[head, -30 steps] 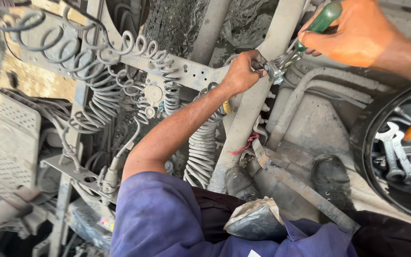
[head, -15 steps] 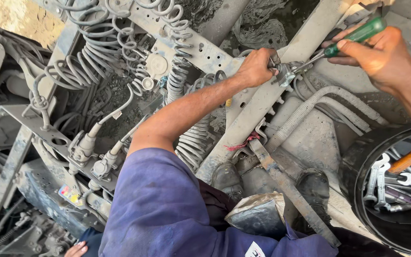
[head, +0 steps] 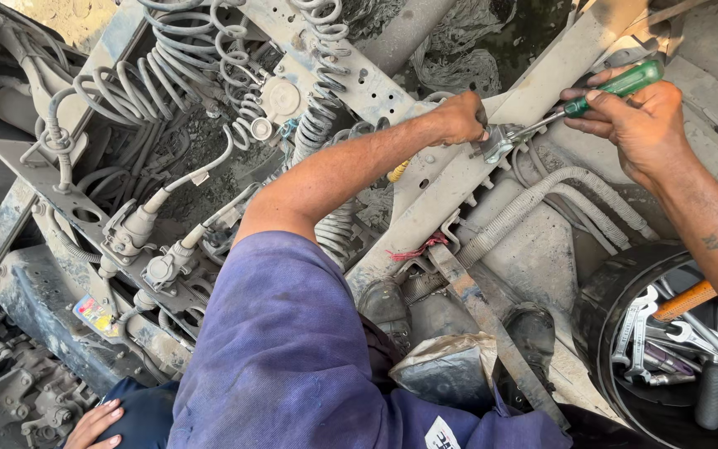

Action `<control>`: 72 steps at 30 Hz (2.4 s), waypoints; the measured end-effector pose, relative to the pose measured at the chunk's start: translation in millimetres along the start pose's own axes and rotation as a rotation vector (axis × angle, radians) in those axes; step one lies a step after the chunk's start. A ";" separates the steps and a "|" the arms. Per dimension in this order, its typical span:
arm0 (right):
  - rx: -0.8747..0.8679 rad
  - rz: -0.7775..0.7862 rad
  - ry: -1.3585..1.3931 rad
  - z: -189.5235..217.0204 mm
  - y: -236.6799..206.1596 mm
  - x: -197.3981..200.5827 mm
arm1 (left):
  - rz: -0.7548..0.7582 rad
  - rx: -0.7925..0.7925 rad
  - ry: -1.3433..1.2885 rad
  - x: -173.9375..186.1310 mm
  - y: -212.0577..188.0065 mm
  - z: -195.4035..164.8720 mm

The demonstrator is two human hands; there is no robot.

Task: The person works on a vehicle's suspension system, using a wrench and screwdriver to tighten bolts and adjust a metal component. They manipulate coiled hoses and connect a small metal part to the chassis.

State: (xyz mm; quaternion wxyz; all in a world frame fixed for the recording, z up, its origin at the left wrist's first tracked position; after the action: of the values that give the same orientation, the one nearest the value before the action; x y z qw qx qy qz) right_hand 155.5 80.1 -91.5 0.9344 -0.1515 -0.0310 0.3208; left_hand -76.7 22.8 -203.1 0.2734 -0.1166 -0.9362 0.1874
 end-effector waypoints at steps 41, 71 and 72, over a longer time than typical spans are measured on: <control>0.167 0.334 -0.699 -56.4 -39.9 -162.0 | -0.220 -0.122 0.118 -1.0 -141.4 55.7; -0.309 0.459 -1.175 -91.5 3.4 -154.3 | 0.590 -0.732 0.468 -192.6 -194.3 -168.1; -0.302 0.455 -1.184 -86.0 3.5 -154.8 | 0.392 -1.047 0.371 -210.0 -191.2 -197.5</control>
State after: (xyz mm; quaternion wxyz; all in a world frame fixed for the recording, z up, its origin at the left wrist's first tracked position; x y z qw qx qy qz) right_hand 44.1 -34.2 -168.3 0.6366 -0.0815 -0.5522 0.5321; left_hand 183.8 -160.4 -68.1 0.2988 -0.4377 -0.8017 -0.2764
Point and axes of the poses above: each hand's wrist, its own y-axis towards the middle knuckle, its own x-axis out of the back of the hand, z = x × y, the point moved 4 cm from there along y, towards the middle knuckle, and after that the axes turned 7 degrees about -x, right-handed, at the moved point
